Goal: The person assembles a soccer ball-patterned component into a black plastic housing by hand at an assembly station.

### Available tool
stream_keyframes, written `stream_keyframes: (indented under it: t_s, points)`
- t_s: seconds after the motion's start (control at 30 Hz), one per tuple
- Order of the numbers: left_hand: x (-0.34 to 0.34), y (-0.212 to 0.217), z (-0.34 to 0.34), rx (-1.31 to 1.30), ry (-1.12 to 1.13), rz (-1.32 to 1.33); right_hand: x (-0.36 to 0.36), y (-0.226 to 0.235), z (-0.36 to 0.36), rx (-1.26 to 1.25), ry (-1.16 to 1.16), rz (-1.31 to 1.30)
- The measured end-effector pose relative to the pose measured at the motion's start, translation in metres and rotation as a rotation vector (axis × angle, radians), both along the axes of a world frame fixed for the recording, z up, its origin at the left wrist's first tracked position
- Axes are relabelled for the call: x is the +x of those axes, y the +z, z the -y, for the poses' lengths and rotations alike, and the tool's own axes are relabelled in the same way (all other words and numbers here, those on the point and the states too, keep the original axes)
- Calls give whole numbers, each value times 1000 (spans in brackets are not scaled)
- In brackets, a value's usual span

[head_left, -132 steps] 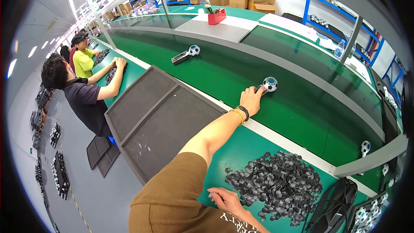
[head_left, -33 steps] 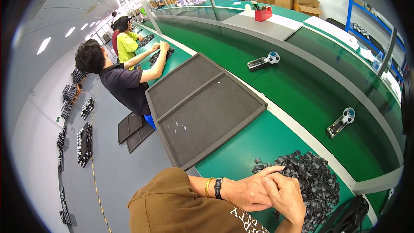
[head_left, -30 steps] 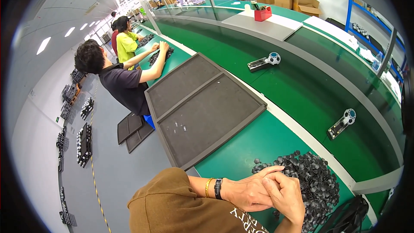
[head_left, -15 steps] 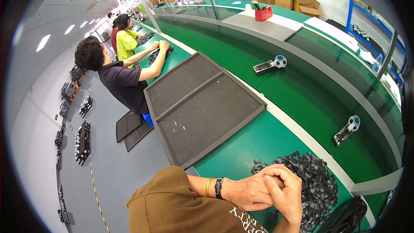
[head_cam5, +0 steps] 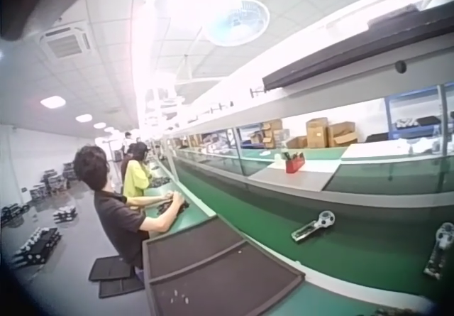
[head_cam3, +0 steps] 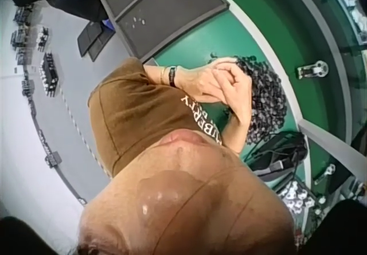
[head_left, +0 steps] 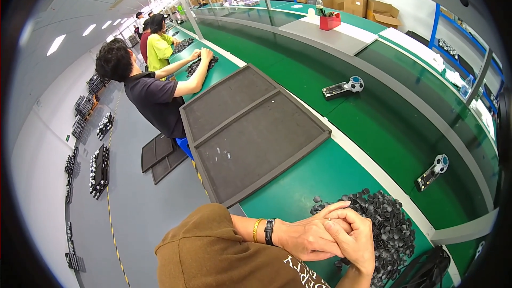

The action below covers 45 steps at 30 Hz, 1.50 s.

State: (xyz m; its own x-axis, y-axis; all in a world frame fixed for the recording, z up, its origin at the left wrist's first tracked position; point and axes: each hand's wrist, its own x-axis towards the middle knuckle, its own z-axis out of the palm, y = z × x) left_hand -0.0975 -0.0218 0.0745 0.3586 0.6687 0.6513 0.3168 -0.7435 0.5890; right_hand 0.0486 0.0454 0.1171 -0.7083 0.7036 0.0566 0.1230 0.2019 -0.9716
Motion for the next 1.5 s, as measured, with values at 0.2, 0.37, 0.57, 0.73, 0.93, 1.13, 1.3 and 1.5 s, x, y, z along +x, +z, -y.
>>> stream_keyframes:
  t_s: [0.2,0.37,0.57,0.73,0.93,1.13,1.3,1.5]
  points:
    - [-5,5,1,1,-4,-20,-7,-1,2,25,-58,-54]
    - [-8,11,-2,2,5,-85,-5,2,0,36,-85,-37]
    - [-17,18,-6,-29,-33,-146,-3,5,-5,48,-89,3]
    - [-21,14,-6,-23,-23,-72,-10,14,-7,81,-52,32]
    - [-32,12,-9,-17,-14,1,-21,15,-7,-11,-67,40]
    - [-34,7,-9,-45,-37,37,-27,8,-10,-20,-41,32]
    - [-38,3,-11,-33,-38,39,-30,-1,-13,-30,-22,23]
    - [-43,0,-11,-44,-71,22,-33,-7,-11,-34,-31,17]
